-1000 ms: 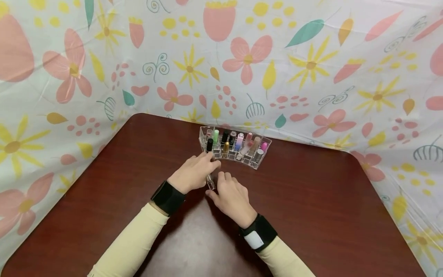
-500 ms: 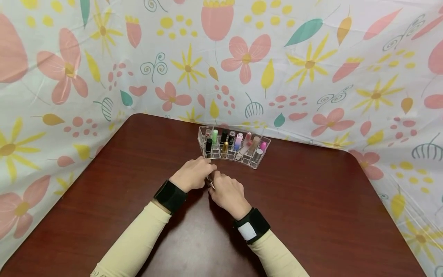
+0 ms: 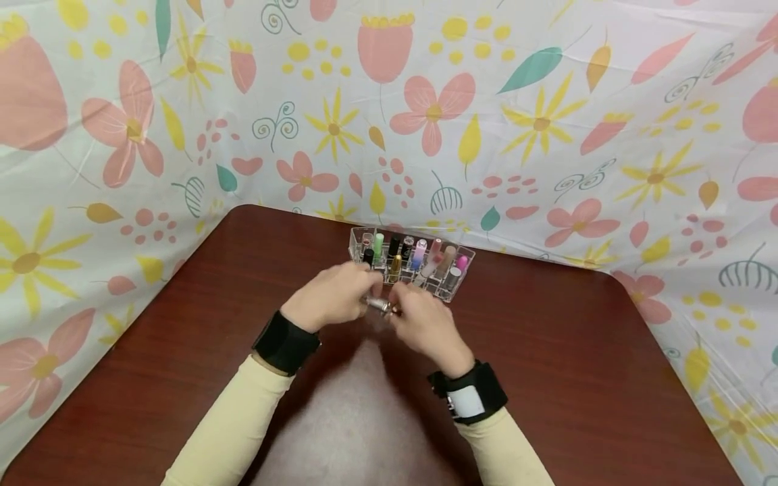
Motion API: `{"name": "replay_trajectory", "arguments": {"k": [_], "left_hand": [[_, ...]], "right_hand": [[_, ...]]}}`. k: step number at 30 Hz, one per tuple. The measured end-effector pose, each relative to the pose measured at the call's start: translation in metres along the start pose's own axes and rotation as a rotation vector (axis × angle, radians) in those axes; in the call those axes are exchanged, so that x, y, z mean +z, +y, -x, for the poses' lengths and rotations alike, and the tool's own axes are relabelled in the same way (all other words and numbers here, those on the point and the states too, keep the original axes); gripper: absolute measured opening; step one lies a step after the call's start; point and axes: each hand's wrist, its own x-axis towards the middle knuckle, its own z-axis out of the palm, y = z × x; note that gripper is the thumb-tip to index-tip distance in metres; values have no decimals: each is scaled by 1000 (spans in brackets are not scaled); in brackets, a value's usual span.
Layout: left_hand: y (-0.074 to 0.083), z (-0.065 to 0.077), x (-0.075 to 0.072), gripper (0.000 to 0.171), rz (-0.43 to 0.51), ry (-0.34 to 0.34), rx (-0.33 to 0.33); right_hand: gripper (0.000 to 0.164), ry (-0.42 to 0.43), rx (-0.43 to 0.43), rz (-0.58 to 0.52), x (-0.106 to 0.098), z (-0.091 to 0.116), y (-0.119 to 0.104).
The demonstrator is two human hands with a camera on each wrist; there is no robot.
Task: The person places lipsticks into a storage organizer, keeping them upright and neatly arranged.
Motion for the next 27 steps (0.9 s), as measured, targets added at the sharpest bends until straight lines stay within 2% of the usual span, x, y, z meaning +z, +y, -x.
{"name": "replay_trajectory", "arguments": {"k": [3, 6, 9, 13, 16, 23, 27], "left_hand": [[10, 3, -29, 18, 32, 147, 26], [23, 6, -51, 19, 98, 271, 44], [35, 8, -65, 21, 162, 384, 67], [45, 10, -75, 23, 197, 501, 110], [48, 9, -75, 22, 190, 515, 120], [47, 5, -68, 23, 103, 446, 105], [50, 4, -67, 24, 78, 458, 121]], "right_hand": [[21, 119, -92, -103, -35, 1, 1], [22, 257, -188, -206, -64, 7, 3], [26, 353, -246, -324, -82, 14, 3], [30, 420, -295, -454, -92, 18, 2], [32, 446, -310, -465, -92, 19, 4], [32, 439, -306, -410, -91, 18, 12], [30, 433, -308, -395, -91, 19, 14]]}}
